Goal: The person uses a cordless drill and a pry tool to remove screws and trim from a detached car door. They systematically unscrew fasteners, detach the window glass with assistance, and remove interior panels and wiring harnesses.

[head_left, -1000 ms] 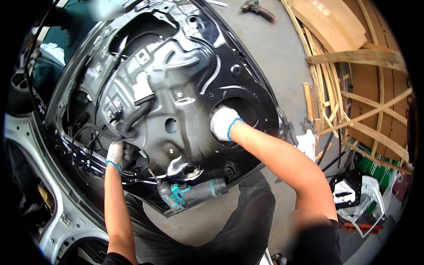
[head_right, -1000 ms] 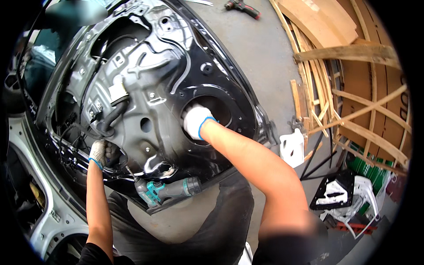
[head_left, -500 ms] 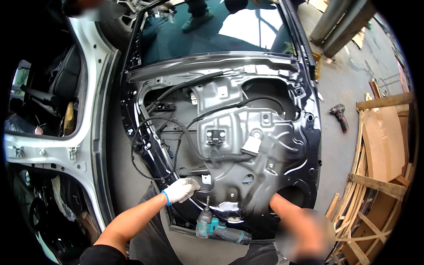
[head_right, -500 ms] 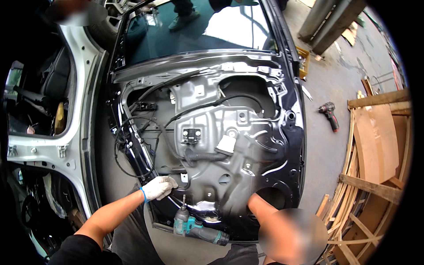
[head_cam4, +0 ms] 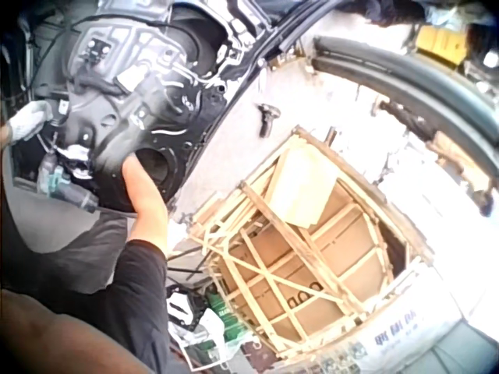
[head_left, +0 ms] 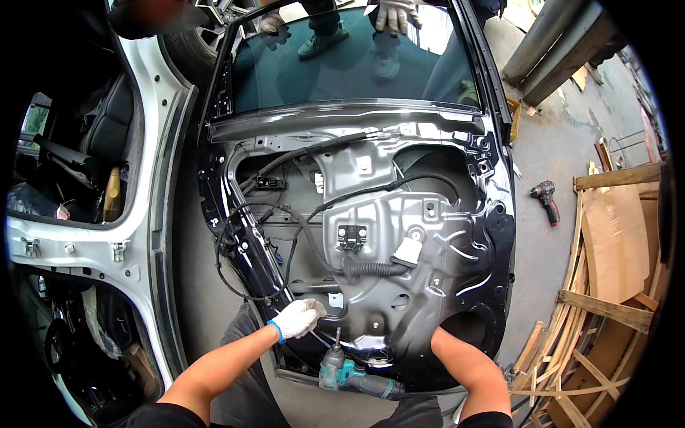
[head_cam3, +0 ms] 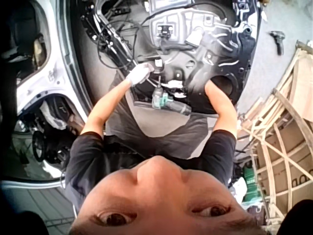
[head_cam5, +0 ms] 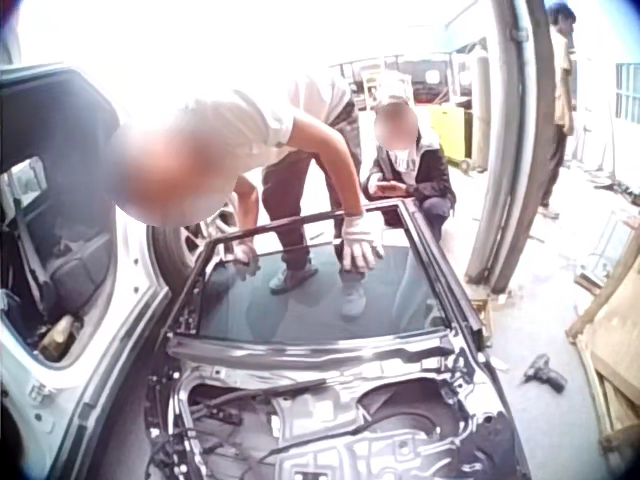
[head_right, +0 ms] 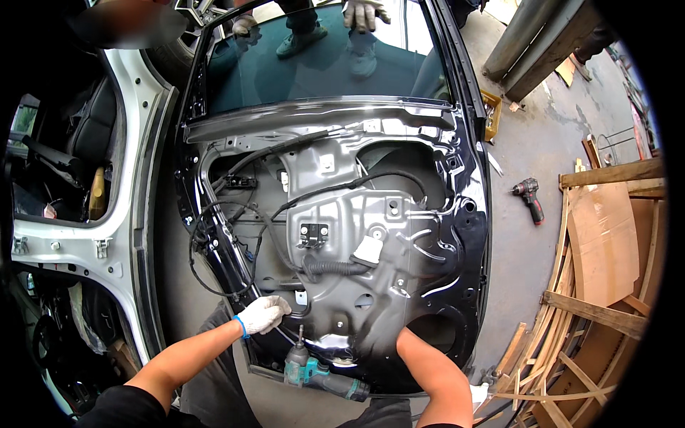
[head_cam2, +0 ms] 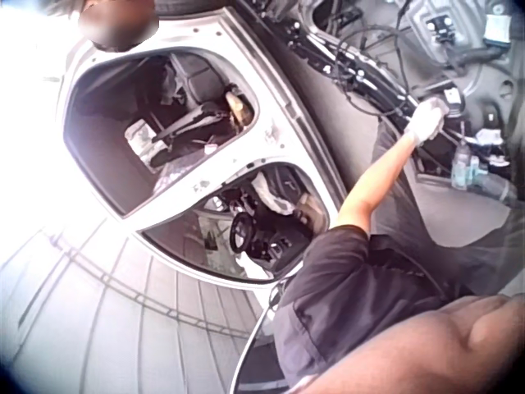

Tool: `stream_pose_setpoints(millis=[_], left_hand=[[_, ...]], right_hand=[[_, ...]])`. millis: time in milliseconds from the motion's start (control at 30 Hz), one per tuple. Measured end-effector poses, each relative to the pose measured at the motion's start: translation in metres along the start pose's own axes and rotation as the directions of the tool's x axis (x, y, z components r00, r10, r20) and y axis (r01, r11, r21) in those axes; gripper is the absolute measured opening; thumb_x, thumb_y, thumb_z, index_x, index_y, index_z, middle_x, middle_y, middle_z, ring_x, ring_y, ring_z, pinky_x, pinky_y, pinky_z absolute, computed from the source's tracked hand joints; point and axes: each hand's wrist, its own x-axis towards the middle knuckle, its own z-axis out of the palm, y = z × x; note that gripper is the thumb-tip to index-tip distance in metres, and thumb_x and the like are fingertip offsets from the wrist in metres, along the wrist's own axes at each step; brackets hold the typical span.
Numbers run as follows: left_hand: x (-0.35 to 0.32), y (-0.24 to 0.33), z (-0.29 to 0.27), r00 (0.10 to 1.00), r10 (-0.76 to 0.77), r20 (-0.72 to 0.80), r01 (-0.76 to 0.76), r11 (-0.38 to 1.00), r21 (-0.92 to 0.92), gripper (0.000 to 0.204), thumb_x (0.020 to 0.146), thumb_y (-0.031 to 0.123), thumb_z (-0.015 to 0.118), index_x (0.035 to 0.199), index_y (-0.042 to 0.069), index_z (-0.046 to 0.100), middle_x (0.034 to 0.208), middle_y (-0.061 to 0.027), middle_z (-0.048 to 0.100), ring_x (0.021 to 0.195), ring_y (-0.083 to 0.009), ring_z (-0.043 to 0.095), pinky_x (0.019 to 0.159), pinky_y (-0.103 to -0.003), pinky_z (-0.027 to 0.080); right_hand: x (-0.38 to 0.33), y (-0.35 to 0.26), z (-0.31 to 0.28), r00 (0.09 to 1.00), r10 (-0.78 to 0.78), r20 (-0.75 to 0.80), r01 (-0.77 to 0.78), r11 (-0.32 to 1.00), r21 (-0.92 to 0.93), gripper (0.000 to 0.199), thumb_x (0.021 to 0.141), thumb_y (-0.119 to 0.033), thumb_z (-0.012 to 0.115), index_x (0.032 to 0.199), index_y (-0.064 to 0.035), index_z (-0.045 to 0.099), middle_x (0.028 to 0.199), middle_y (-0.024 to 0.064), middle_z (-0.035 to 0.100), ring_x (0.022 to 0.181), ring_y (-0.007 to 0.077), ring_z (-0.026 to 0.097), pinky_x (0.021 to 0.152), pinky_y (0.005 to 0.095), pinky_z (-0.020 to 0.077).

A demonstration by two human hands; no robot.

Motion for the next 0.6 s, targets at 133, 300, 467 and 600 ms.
stream_pose_setpoints(millis=[133, 300, 467, 600], left_hand=[[-0.001, -0.001, 0.002, 1.000, -0.011, -0.015, 0.011, 1.000, -0.026, 0.022, 0.094, 0.016, 0.048, 0.106, 0.000, 0.057, 0.061, -0.0030, 0.051, 0.040, -0.0107, 0.044, 0.036, -0.027, 0.034], [-0.003, -0.007, -0.001, 1.000, 0.000, -0.009, 0.000, 0.999, -0.044, 0.022, 0.095, 0.016, 0.047, 0.106, -0.001, 0.057, 0.061, -0.0034, 0.051, 0.040, -0.0108, 0.043, 0.036, -0.027, 0.034], [-0.005, 0.005, 0.002, 0.999, 0.013, -0.034, -0.014, 1.000, -0.011, 0.023, 0.092, 0.012, 0.044, 0.106, -0.001, 0.058, 0.060, -0.0038, 0.052, 0.039, -0.0113, 0.044, 0.037, -0.028, 0.035], [-0.005, -0.004, 0.001, 0.999, 0.020, -0.041, -0.021, 1.000, -0.023, 0.024, 0.090, 0.012, 0.044, 0.106, 0.000, 0.058, 0.061, -0.0043, 0.052, 0.039, -0.0115, 0.045, 0.037, -0.028, 0.036]], right_hand=[[-0.004, 0.000, -0.003, 1.000, 0.024, -0.006, -0.024, 1.000, -0.002, 0.033, 0.089, -0.024, 0.051, 0.111, -0.0097, 0.073, 0.113, 0.0143, 0.071, 0.099, 0.0312, 0.067, 0.088, 0.0435, 0.0510], [0.002, 0.006, -0.015, 0.999, 0.025, -0.046, -0.026, 1.000, -0.014, 0.033, 0.089, -0.024, 0.051, 0.110, -0.0095, 0.073, 0.113, 0.0146, 0.071, 0.099, 0.0317, 0.067, 0.088, 0.0440, 0.0511], [-0.021, 0.023, -0.042, 0.941, 0.086, -0.329, -0.080, 0.996, 0.030, 0.033, 0.089, -0.024, 0.051, 0.110, -0.0093, 0.073, 0.113, 0.0149, 0.071, 0.099, 0.0323, 0.068, 0.088, 0.0446, 0.0512], [-0.073, 0.005, -0.114, 0.963, 0.076, 0.260, -0.031, 0.985, -0.172, 0.029, 0.087, -0.022, 0.053, 0.101, -0.0089, 0.075, 0.108, 0.0147, 0.072, 0.093, 0.0341, 0.070, 0.082, 0.0465, 0.0540]])
